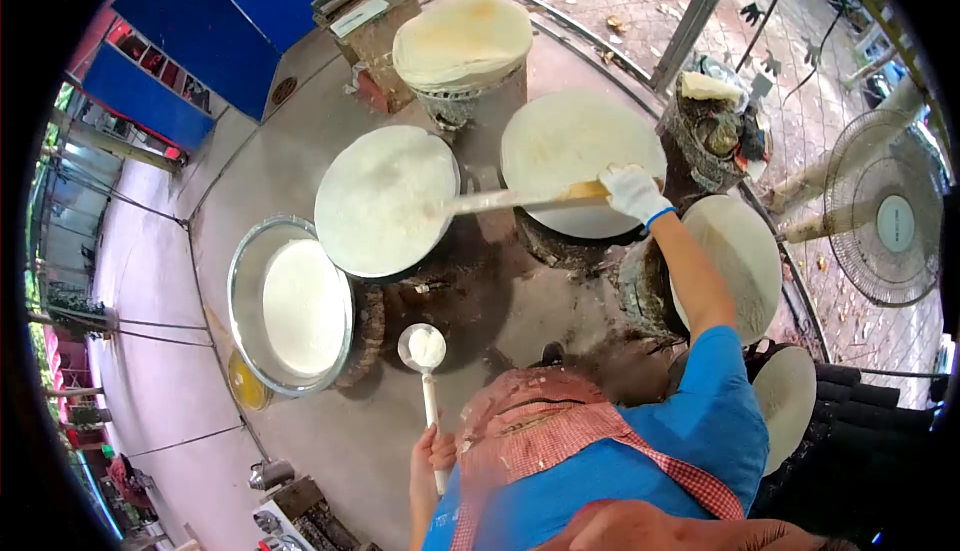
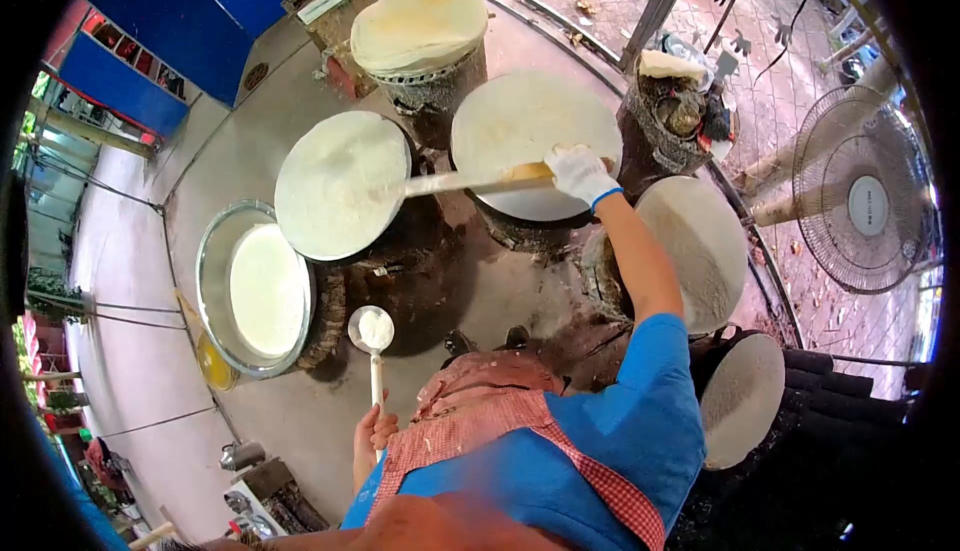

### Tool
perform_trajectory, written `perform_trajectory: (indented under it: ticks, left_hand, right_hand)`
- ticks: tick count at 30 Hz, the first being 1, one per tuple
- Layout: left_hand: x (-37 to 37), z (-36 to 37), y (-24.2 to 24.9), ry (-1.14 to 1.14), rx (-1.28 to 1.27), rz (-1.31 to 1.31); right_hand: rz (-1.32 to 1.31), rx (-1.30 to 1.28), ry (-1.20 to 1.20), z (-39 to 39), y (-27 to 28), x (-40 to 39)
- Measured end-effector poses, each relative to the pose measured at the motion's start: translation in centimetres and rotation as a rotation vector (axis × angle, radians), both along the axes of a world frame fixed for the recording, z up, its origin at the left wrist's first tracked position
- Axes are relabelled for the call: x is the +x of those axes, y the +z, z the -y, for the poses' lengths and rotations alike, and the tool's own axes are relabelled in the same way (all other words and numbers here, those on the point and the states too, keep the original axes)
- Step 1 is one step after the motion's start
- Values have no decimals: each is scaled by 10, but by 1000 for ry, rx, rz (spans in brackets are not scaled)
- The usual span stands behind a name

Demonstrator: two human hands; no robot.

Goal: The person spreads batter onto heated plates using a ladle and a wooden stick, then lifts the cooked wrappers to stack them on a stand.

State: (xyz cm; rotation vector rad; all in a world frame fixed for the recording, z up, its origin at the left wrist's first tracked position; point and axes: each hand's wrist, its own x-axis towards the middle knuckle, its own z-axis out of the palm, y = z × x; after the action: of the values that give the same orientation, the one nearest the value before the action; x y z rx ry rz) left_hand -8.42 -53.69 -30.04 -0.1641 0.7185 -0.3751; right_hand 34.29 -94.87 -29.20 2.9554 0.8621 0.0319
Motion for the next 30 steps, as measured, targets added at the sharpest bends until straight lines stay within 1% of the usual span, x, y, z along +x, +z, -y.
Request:
perform_trajectory:
  ticks: [4, 5, 7, 9, 11, 12, 14, 16, 17, 18, 19, 20, 21, 23, 26, 27, 28, 29, 30]
  left_hand:
    - [19, -32, -7, -58, 14, 0]
    - [24, -39, -5, -64, 14, 10]
    - [31, -53, -4, -68, 21, 26]
    - [37, -66, -5, -75, 36, 33]
    - [41, -74, -3, -63, 53, 30]
    - [47, -78, -2, -59, 62, 32]
    - [52, -80, -7, -37, 76, -5]
    - [63, -75, -6, -4, 119, -61]
    - [68, -69, -6, 39, 110, -57]
    - [72, -59, -5, 90, 96, -55]
    - [78, -52, -2, 144, 92, -49]
    - [84, -42, 3, 171, 168, -49]
    - [90, -35, 4, 218, 88, -32]
    - [99, -22, 2, 305, 1, -34]
    - [98, -14, -20, 318, -33, 52]
    - [99, -10, -23, 328, 22, 59]
    - [99, -6, -24, 336, 78, 62]
    - [100, -1, -23, 343, 132, 58]
    - [102, 4, -19, 343, 211, 44]
  right_hand:
    - [99, 71, -272, 13, 27, 36]
    - [122, 135, -360, 18, 38, 45]
    - [249, 151, -361, 22, 69, 64]
    - [303, 157, -458, 17, 105, 84]
    - [366, 132, -388, 20, 130, 121]
    - [389, 112, -382, 2, 158, 129]
    - [400, 75, -259, -14, 187, 164]
    - [418, 75, -140, -48, 221, 194]
    - [402, -18, -142, -66, 234, 218]
    - [377, -26, -145, -91, 255, 232]
    - [368, 1, -156, -117, 274, 245]
    - [364, 42, -175, -135, 289, 261]
    - [442, 91, -126, -143, 294, 298]
    - [203, 337, -245, -168, 329, 329]
    - [-111, 807, -468, -163, 330, 396]
    - [-195, 1016, -521, -155, 308, 436]
    - [-252, 1141, -578, -146, 272, 476]
    - [-377, 1243, -519, -144, 250, 470]
    - [-309, 1206, -370, -133, 205, 488]
